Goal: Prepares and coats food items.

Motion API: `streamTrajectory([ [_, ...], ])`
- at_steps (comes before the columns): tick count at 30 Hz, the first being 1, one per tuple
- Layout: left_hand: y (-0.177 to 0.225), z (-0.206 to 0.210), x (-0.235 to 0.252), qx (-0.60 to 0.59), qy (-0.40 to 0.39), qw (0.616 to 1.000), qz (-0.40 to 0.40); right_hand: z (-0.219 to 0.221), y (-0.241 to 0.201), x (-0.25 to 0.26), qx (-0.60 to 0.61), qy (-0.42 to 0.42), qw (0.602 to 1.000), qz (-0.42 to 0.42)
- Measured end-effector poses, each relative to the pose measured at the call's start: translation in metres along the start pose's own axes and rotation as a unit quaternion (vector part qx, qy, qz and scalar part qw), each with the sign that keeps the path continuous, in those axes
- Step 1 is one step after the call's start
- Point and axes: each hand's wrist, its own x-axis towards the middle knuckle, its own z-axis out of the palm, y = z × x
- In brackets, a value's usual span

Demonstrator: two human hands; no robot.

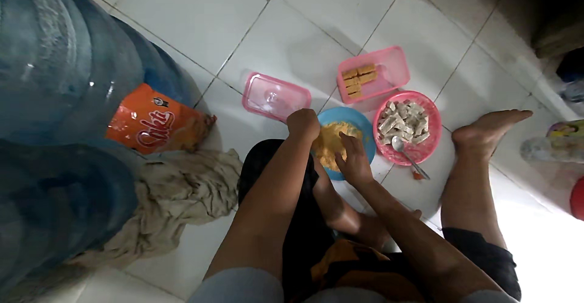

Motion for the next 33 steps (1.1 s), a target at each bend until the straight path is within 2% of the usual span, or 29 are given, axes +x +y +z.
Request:
streamTrajectory([
  [3,0.001,0.000,0.000,0.000,-0.003,1.000,0.002,0.017,0.014,-0.022,-0.097,-0.005,0.992,-0.086],
  [6,0.000,0.001,0.000,0.003,-0.003,1.000,0.003,0.026,0.020,-0.029,-0.151,-0.078,0.981,-0.098],
  [10,0.001,0.000,-0.001,0.011,-0.006,1.000,0.001,0.028,0.021,-0.028,-0.151,-0.062,0.980,-0.110],
  [12,0.002,0.000,-0.001,0.009,-0.004,1.000,0.003,0.026,0.024,-0.026,-0.117,-0.024,0.987,-0.109],
  [14,0.000,-0.002,-0.001,-0.001,0.000,1.000,0.004,0.021,0.026,-0.017,-0.056,0.033,0.995,-0.077],
  [17,0.001,0.001,-0.001,-0.002,-0.001,1.000,0.007,0.005,0.018,-0.004,-0.014,-0.035,0.998,0.057],
  [19,0.002,-0.001,0.000,0.004,-0.005,1.000,0.005,0.001,0.008,0.008,-0.023,-0.062,0.992,0.104],
  [25,0.001,0.000,0.001,0.016,-0.008,1.000,-0.004,-0.003,-0.005,0.040,-0.036,-0.084,0.988,0.122],
  [29,0.002,0.001,0.000,0.015,-0.009,1.000,0.000,-0.015,0.000,0.053,-0.042,-0.060,0.987,0.142],
  [33,0.002,0.000,0.000,0.016,-0.010,1.000,0.002,-0.034,-0.010,0.040,0.067,-0.072,0.986,0.131],
])
